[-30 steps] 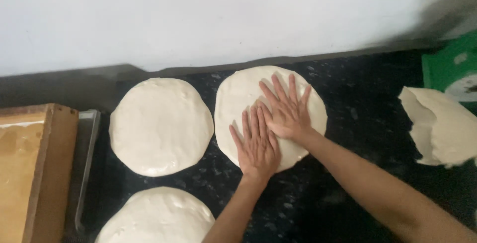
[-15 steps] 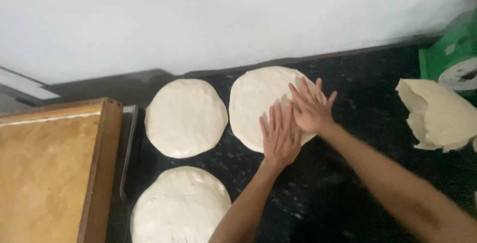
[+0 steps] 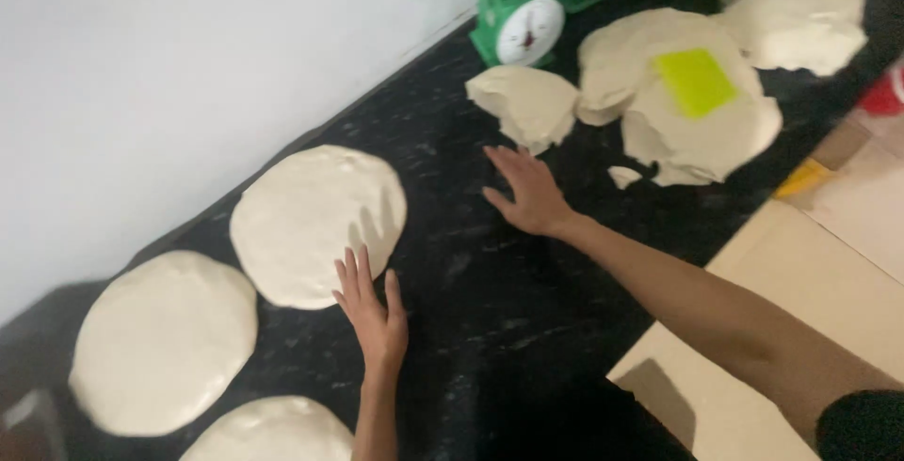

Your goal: Cutting, weighing, and shaping dough portions on a countertop

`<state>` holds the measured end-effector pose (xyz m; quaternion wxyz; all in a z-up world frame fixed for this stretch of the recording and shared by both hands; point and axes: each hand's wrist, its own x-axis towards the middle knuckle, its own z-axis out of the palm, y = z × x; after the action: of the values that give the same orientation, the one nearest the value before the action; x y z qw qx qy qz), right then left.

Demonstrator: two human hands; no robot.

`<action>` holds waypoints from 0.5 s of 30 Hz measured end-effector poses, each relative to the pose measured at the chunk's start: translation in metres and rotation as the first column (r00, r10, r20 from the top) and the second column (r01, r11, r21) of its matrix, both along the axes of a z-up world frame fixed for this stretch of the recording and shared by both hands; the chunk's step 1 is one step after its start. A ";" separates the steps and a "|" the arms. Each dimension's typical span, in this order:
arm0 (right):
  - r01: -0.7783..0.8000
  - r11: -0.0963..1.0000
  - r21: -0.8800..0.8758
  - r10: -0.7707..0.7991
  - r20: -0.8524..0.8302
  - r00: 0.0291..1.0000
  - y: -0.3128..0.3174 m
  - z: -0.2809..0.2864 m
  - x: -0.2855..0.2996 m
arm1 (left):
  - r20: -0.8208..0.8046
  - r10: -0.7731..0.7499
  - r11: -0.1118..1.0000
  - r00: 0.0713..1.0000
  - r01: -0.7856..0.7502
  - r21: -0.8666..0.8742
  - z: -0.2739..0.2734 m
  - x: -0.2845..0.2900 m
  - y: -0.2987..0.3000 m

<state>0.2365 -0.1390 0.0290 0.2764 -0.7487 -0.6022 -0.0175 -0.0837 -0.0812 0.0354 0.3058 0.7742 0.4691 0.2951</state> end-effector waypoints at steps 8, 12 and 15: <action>0.494 0.824 -0.277 -0.538 -0.111 0.836 -0.114 0.058 0.238 | 0.222 -0.173 0.954 0.960 0.219 -0.204 0.012 0.099 -0.071; 0.586 0.719 -0.373 -0.604 0.081 0.793 -0.104 0.041 0.335 | 0.121 -0.211 0.948 0.970 0.233 -0.216 0.003 0.220 -0.096; 0.533 0.705 -0.468 -0.532 0.147 0.834 -0.100 0.062 0.329 | -0.088 -0.270 0.951 0.959 0.251 -0.180 -0.033 0.321 -0.110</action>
<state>0.5654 -0.2391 0.0907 0.0600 -0.9350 -0.3449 0.0565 0.2376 -0.1916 0.0021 0.3794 0.8162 0.4021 0.1679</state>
